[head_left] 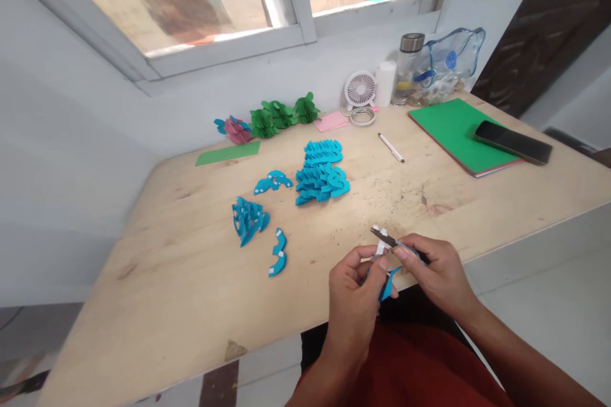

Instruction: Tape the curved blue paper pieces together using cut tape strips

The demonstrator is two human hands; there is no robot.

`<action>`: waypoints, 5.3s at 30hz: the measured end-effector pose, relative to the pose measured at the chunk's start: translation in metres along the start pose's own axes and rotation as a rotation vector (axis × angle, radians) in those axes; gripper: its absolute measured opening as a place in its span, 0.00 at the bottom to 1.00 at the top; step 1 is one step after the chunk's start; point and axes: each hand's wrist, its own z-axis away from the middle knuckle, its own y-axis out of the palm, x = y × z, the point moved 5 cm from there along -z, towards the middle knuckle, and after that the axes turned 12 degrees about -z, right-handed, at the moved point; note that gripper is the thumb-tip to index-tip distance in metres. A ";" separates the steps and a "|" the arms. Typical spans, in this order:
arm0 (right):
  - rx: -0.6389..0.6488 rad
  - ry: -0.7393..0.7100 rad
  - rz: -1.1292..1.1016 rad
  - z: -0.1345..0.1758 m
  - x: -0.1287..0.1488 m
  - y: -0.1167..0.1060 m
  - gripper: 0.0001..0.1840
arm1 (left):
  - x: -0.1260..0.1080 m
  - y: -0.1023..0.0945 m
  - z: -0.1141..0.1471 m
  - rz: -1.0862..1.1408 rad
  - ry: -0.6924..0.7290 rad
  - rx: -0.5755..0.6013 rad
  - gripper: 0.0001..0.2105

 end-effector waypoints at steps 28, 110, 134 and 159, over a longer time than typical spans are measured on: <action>-0.158 0.136 -0.191 -0.024 0.002 -0.023 0.10 | -0.006 0.027 -0.019 -0.077 -0.066 0.102 0.17; -0.004 0.118 1.376 -0.241 -0.026 -0.193 0.16 | -0.048 0.163 -0.157 -1.612 0.628 0.653 0.27; -0.028 0.039 1.328 -0.250 -0.013 -0.188 0.18 | -0.057 0.180 -0.157 -1.665 0.791 0.664 0.15; -0.023 -0.156 0.539 -0.081 -0.014 -0.057 0.09 | -0.014 -0.001 -0.070 -0.187 0.020 0.290 0.13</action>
